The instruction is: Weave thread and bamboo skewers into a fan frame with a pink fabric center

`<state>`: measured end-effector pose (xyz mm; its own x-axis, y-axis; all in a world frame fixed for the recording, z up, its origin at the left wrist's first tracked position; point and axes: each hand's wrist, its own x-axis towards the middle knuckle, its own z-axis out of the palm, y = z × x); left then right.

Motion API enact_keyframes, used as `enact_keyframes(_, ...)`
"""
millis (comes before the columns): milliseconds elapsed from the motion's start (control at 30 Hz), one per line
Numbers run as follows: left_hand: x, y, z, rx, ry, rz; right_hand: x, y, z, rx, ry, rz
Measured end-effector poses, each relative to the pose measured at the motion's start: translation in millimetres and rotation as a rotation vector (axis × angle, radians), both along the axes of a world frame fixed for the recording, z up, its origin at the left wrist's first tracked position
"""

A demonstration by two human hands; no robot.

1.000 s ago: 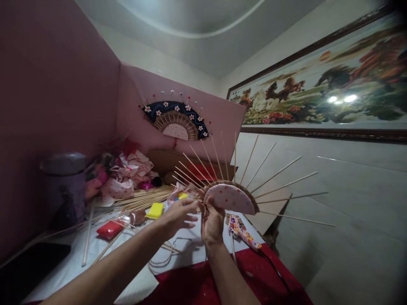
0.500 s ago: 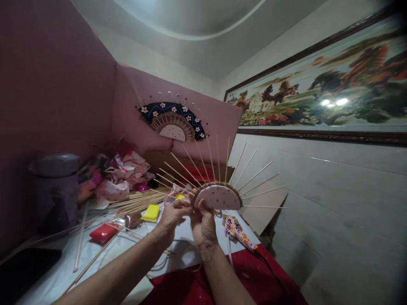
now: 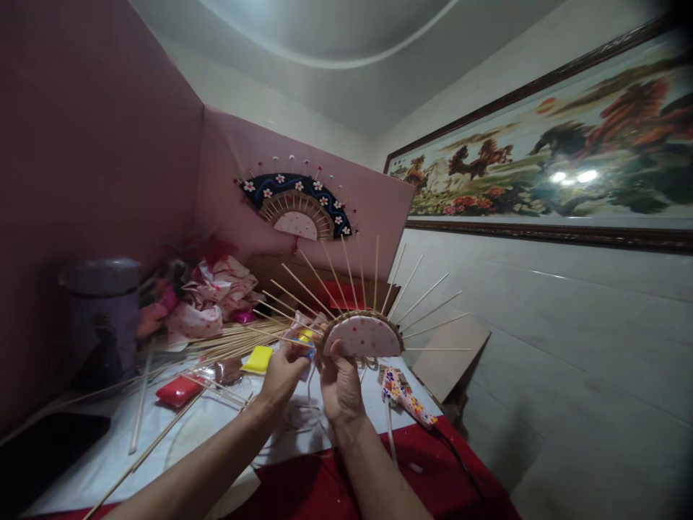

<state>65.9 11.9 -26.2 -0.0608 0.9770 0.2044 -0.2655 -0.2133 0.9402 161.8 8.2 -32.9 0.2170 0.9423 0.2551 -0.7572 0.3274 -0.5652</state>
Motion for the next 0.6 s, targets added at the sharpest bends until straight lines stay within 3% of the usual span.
enact_keyframes(67,-1.0,-5.5,3.4,0.004,-0.027,0.024,0.5,2.1,-1.5,0.004,0.013,-0.022)
enact_keyframes(300,1.9,-8.1,-0.9,-0.234,-0.275,-0.31,0.6,1.6,-4.0,0.024,-0.058,0.024)
enact_keyframes(600,-11.7,-4.3,4.7,-0.239,-0.285,-0.397,2.0,3.3,-7.6,-0.112,-0.044,-0.014)
